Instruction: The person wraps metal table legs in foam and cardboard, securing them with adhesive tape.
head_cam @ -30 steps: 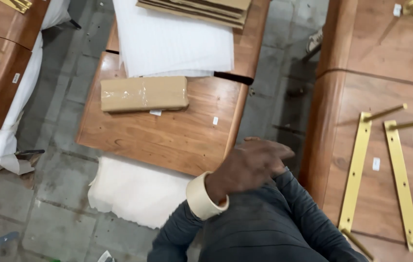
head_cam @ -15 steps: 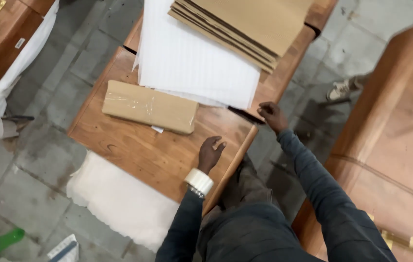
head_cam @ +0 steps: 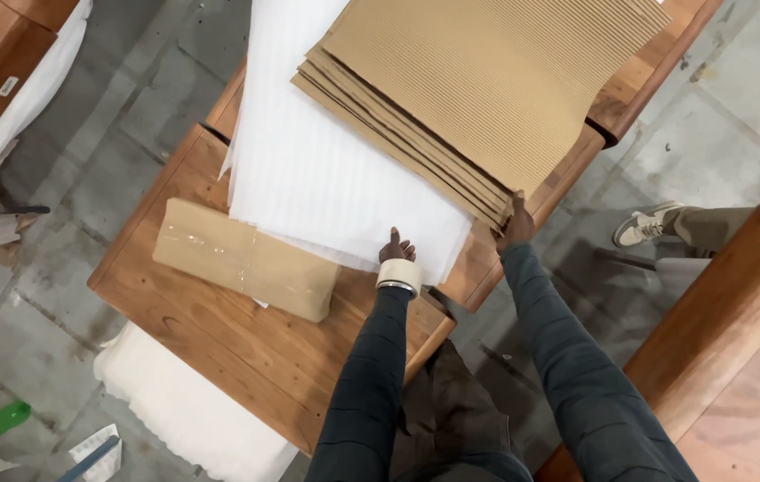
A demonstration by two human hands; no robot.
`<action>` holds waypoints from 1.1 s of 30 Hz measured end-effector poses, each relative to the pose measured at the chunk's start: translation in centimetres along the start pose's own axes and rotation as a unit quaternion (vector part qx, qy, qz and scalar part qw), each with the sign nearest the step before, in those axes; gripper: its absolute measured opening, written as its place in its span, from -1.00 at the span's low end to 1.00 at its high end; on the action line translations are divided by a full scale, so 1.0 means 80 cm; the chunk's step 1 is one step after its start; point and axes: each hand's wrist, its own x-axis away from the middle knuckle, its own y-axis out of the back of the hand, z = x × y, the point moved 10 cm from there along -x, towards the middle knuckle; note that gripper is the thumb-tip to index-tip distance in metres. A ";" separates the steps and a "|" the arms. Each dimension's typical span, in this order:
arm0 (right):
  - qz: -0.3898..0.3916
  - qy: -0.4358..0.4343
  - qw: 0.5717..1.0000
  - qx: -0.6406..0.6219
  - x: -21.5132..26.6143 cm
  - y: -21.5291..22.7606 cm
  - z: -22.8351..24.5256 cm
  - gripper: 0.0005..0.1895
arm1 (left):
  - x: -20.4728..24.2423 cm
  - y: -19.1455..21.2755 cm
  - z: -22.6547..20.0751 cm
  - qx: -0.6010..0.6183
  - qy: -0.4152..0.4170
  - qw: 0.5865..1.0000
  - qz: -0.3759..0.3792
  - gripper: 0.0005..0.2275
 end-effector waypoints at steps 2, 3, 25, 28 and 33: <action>0.005 -0.007 1.000 0.006 0.037 -0.014 0.035 -0.09 | 0.007 -0.002 -0.012 0.011 0.026 1.000 -0.006 -0.55; 0.011 -0.012 1.000 0.011 0.058 -0.021 0.051 -0.12 | 0.012 0.000 -0.014 0.023 0.052 0.998 -0.011 -0.59; -0.070 0.596 0.566 0.566 0.003 -0.053 0.116 -0.07 | 0.328 0.149 -0.317 0.021 -0.390 0.920 -0.010 -0.75; 0.046 0.587 0.538 0.604 0.004 -0.102 0.122 -0.09 | 0.324 0.216 -0.273 -0.024 -0.368 0.926 -0.078 -0.79; 0.086 0.449 0.602 0.655 -0.040 -0.111 0.132 -0.24 | 0.276 0.362 -0.165 -0.112 -0.308 0.923 -0.200 -0.89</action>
